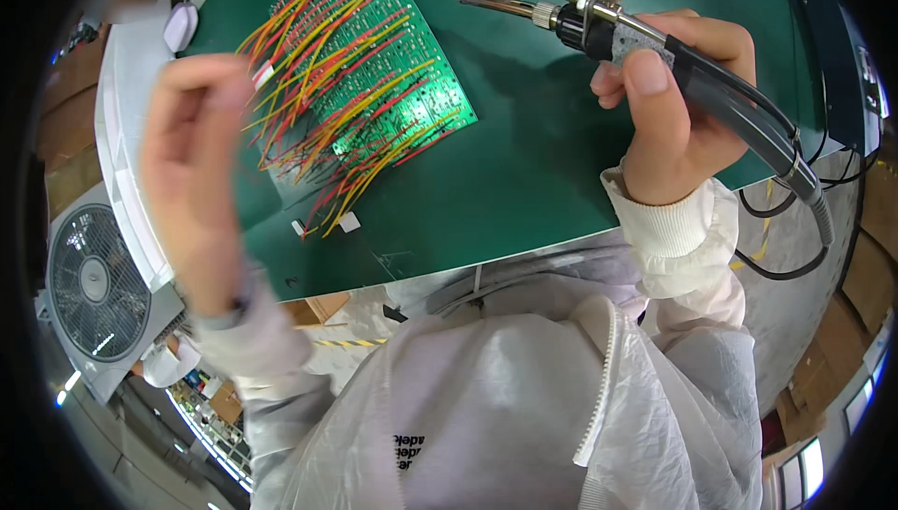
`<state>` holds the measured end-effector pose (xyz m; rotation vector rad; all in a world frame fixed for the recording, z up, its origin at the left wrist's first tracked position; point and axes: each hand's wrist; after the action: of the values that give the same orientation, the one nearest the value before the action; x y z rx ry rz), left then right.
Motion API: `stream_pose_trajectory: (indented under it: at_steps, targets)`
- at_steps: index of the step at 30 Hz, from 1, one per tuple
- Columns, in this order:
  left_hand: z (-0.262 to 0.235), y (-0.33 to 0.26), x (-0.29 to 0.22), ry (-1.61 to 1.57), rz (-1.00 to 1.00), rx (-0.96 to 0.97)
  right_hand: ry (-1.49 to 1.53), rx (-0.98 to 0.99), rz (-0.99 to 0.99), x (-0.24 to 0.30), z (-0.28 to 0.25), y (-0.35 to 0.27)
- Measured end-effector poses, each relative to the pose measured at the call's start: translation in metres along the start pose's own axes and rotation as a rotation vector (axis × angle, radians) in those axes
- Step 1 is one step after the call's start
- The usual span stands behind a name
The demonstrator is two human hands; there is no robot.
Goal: The person solders wires onto a green printed circuit board using a soldering iron and solder wire.
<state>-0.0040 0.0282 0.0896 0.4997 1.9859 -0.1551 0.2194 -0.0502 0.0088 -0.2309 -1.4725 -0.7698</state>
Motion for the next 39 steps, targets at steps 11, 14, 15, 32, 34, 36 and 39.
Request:
stream_pose_trajectory:
  at_steps: [11, 14, 15, 32, 34, 36, 39]
  targets:
    - [0.069, 0.001, 0.048, 0.330, 0.329, -0.208, -0.024, 0.130, -0.074, 0.000, -0.001, 0.002]
    - [0.070, 0.000, 0.048, 0.316, 0.303, -0.199, -0.001, 0.199, -0.108, -0.001, -0.004, 0.003]
    - [0.071, 0.001, 0.048, 0.314, 0.299, -0.195, -0.051, 0.183, -0.086, 0.001, -0.003, 0.003]
    - [0.073, 0.009, 0.025, 0.263, 0.195, -0.181, -0.142, 0.255, -0.082, 0.013, 0.000, 0.012]
    - [0.075, 0.007, 0.025, 0.263, 0.176, -0.188, -0.143, 0.257, -0.112, 0.010, -0.001, 0.010]
    - [0.079, 0.004, 0.026, 0.263, 0.157, -0.194, -0.149, 0.256, -0.112, 0.008, -0.002, 0.008]
    - [0.083, 0.000, 0.029, 0.224, 0.114, -0.257, -0.151, 0.261, -0.108, 0.006, -0.003, 0.006]
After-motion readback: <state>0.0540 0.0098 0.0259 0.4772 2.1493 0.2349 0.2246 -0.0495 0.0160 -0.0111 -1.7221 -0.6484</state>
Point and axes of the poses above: each hand's wrist, its own y-axis towards the middle knuckle, its own z-axis out of the palm, x = y × z, and after that the axes turned 5 degrees about z, right-handed
